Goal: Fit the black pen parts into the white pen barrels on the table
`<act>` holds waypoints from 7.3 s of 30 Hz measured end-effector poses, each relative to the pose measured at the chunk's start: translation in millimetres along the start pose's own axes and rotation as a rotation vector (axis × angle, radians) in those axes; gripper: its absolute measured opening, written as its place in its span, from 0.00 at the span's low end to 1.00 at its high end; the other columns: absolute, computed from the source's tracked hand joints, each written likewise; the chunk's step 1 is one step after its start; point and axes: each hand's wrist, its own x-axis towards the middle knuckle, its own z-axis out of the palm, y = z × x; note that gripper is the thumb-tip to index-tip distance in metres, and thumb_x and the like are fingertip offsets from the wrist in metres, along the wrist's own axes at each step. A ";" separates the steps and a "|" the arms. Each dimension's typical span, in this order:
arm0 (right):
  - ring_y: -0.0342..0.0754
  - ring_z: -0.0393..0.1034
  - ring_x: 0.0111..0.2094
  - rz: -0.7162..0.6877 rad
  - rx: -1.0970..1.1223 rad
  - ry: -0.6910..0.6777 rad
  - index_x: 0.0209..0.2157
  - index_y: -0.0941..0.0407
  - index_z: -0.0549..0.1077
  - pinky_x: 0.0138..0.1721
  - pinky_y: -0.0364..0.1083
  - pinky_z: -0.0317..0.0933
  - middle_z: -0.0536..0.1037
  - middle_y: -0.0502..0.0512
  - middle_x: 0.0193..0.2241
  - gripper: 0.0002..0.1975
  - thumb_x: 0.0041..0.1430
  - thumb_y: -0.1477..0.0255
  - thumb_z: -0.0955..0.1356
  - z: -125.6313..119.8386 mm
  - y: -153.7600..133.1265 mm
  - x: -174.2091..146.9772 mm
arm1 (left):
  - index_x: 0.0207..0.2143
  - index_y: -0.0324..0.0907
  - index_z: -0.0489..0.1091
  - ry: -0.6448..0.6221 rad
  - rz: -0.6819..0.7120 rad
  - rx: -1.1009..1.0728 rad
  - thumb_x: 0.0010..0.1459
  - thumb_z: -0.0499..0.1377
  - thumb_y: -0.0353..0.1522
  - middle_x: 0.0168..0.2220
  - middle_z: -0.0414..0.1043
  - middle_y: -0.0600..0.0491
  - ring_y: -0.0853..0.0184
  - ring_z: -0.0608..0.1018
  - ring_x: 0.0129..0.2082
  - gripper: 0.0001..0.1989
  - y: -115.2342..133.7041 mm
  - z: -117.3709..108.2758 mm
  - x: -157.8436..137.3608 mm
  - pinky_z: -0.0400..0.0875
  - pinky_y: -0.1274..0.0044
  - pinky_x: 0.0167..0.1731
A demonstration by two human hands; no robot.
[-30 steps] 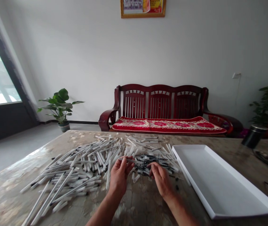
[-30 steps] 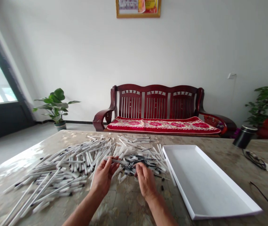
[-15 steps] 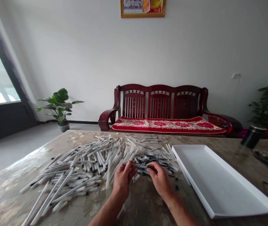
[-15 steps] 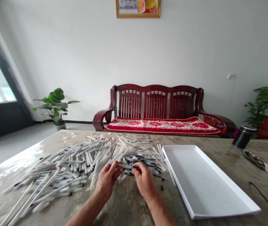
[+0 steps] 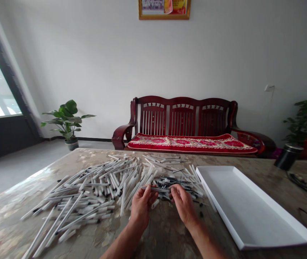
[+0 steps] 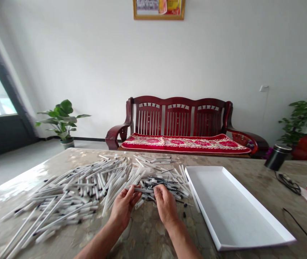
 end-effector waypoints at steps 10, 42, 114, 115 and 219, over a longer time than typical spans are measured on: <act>0.49 0.75 0.30 -0.054 0.008 0.055 0.34 0.54 0.77 0.33 0.43 0.66 0.81 0.53 0.29 0.13 0.60 0.62 0.65 -0.1 0.0 1.2 | 0.30 0.38 0.72 -0.003 -0.003 0.025 0.46 0.71 0.31 0.31 0.80 0.52 0.69 0.82 0.27 0.12 -2.8 -2.9 0.5 0.79 0.80 0.28; 0.51 0.76 0.30 -0.002 0.020 0.058 0.35 0.54 0.77 0.33 0.45 0.68 0.81 0.54 0.28 0.11 0.58 0.65 0.65 -2.3 10.1 5.6 | 0.28 0.38 0.73 0.052 0.054 0.043 0.45 0.71 0.32 0.26 0.78 0.54 0.69 0.82 0.26 0.11 -2.0 -4.7 6.1 0.79 0.80 0.29; 0.55 0.67 0.45 -0.367 -0.675 0.253 0.38 0.54 0.77 0.48 0.52 0.60 0.77 0.58 0.43 0.11 0.58 0.75 0.64 -17.8 34.6 6.5 | 0.65 0.49 0.60 0.130 0.428 2.291 0.59 0.57 0.39 0.69 0.51 0.42 0.47 0.49 0.70 0.31 126.4 -105.2 -30.8 0.45 0.51 0.63; 0.55 0.67 0.45 -0.369 -0.671 0.251 0.38 0.54 0.77 0.48 0.52 0.60 0.77 0.58 0.43 0.11 0.58 0.75 0.64 -17.6 34.7 6.5 | 0.66 0.50 0.58 0.189 0.405 2.300 0.58 0.58 0.42 0.70 0.49 0.42 0.45 0.47 0.70 0.33 125.0 -118.4 -34.5 0.43 0.49 0.62; 0.46 0.68 0.21 0.064 0.067 -0.206 0.27 0.54 0.71 0.21 0.41 0.58 0.73 0.50 0.19 0.25 0.67 0.53 0.57 11.0 -17.0 -12.7 | 0.36 0.43 0.63 -0.219 0.084 -0.004 0.46 0.70 0.39 0.47 0.79 0.45 0.58 0.80 0.48 0.22 11.9 -13.5 -4.5 0.72 0.64 0.54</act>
